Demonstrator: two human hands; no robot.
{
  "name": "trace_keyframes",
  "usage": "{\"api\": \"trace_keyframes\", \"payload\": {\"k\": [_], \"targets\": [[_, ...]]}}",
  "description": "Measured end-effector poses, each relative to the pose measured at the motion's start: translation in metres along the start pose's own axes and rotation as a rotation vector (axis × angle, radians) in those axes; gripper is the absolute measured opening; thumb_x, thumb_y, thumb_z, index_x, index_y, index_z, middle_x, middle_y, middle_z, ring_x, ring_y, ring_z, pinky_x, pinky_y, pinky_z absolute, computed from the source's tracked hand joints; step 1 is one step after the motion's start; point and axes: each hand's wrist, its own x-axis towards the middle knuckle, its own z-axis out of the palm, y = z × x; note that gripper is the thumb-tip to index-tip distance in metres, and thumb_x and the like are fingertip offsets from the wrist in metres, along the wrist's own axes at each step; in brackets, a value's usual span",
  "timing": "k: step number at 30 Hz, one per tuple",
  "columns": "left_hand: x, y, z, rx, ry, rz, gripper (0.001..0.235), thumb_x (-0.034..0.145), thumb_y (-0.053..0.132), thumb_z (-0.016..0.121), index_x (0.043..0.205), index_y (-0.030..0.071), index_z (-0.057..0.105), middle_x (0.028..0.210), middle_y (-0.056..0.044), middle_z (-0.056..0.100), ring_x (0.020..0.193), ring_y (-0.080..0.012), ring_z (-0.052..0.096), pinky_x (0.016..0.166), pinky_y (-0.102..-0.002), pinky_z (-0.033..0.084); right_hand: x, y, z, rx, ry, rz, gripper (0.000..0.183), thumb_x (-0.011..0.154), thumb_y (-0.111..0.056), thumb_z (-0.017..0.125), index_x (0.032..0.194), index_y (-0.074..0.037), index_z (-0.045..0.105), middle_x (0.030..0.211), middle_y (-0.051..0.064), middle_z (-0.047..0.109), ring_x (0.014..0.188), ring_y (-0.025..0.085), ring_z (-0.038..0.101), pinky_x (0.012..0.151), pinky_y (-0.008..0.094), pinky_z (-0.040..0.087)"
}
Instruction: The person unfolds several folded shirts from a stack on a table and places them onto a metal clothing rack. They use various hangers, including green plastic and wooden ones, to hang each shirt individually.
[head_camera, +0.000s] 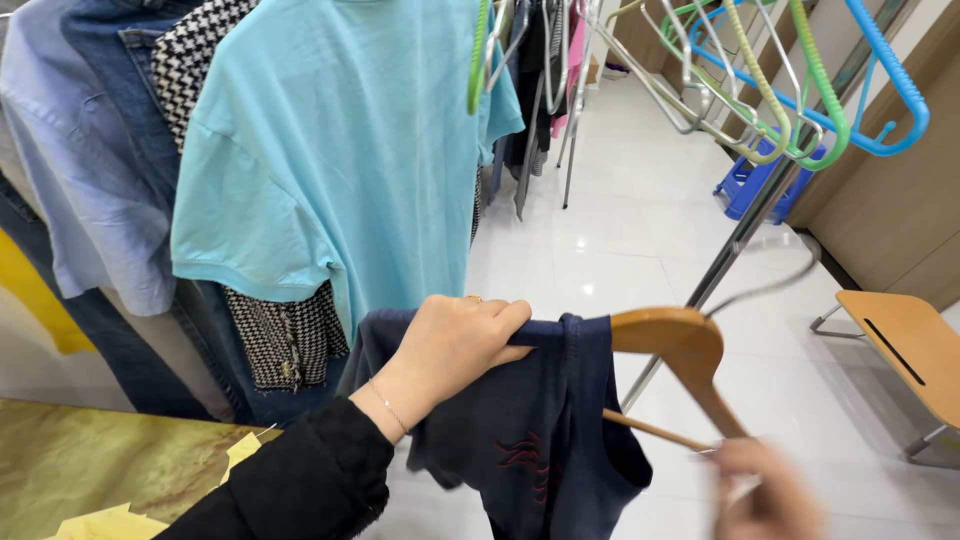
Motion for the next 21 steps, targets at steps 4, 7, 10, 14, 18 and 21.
{"api": "trace_keyframes", "payload": {"k": [4, 7, 10, 14, 18, 21], "targets": [[0.016, 0.005, -0.023, -0.024, -0.035, -0.089, 0.046, 0.088, 0.056, 0.082, 0.087, 0.022, 0.052, 0.064, 0.007, 0.061, 0.056, -0.0209, 0.065, 0.037, -0.039, 0.037, -0.037, -0.016, 0.057, -0.076, -0.068, 0.181, 0.039, 0.075, -0.016, 0.087, 0.112, -0.010, 0.076, 0.066, -0.006, 0.066, 0.046, 0.002, 0.038, 0.053, 0.016, 0.042], [0.019, -0.005, -0.039, -0.034, -0.037, -0.090, 0.044, 0.086, 0.056, 0.082, 0.089, 0.022, 0.054, 0.067, 0.006, 0.065, 0.060, -0.0216, 0.068, 0.041, -0.041, 0.042, -0.056, 0.034, 0.055, -0.273, -0.314, 0.347, 0.037, 0.073, -0.042, 0.088, 0.100, -0.018, 0.079, 0.047, -0.004, 0.040, 0.042, 0.007, 0.037, 0.051, 0.025, 0.042], [0.006, -0.029, -0.044, -0.087, -0.096, -0.193, 0.040, 0.087, 0.057, 0.077, 0.086, 0.023, 0.055, 0.075, 0.003, 0.073, 0.068, -0.0290, 0.072, 0.048, -0.049, 0.046, -0.055, 0.079, 0.024, -0.173, -0.365, 0.163, 0.047, 0.075, -0.039, 0.088, 0.062, -0.012, 0.051, 0.057, -0.003, 0.039, 0.049, 0.011, 0.037, 0.050, 0.030, 0.036], [-0.038, -0.050, -0.036, 0.053, -0.234, -0.194, 0.046, 0.090, 0.062, 0.072, 0.087, 0.023, 0.048, 0.067, 0.004, 0.064, 0.061, -0.0301, 0.068, 0.044, -0.049, 0.045, -0.020, 0.094, -0.036, -0.143, -0.286, 0.032, 0.020, 0.073, -0.018, 0.088, 0.084, -0.010, 0.074, 0.088, 0.000, 0.074, 0.067, 0.010, 0.066, 0.075, 0.023, 0.058], [-0.064, -0.061, -0.033, 0.199, -0.150, -0.008, 0.045, 0.087, 0.056, 0.080, 0.082, 0.024, 0.048, 0.059, 0.008, 0.056, 0.056, -0.0157, 0.064, 0.041, -0.036, 0.039, 0.023, 0.075, -0.069, -0.209, -0.314, -0.089, 0.017, 0.074, -0.017, 0.085, 0.079, -0.008, 0.072, 0.077, -0.001, 0.072, 0.070, 0.012, 0.067, 0.079, 0.025, 0.057], [-0.064, -0.060, -0.033, 0.080, -0.173, -0.130, 0.045, 0.088, 0.053, 0.080, 0.084, 0.022, 0.048, 0.061, 0.005, 0.059, 0.055, -0.0213, 0.065, 0.043, -0.040, 0.042, 0.044, 0.046, -0.057, -0.125, -0.365, -0.095, 0.015, 0.077, -0.016, 0.082, 0.082, -0.005, 0.072, 0.087, 0.004, 0.076, 0.081, 0.015, 0.074, 0.084, 0.025, 0.060]]}}
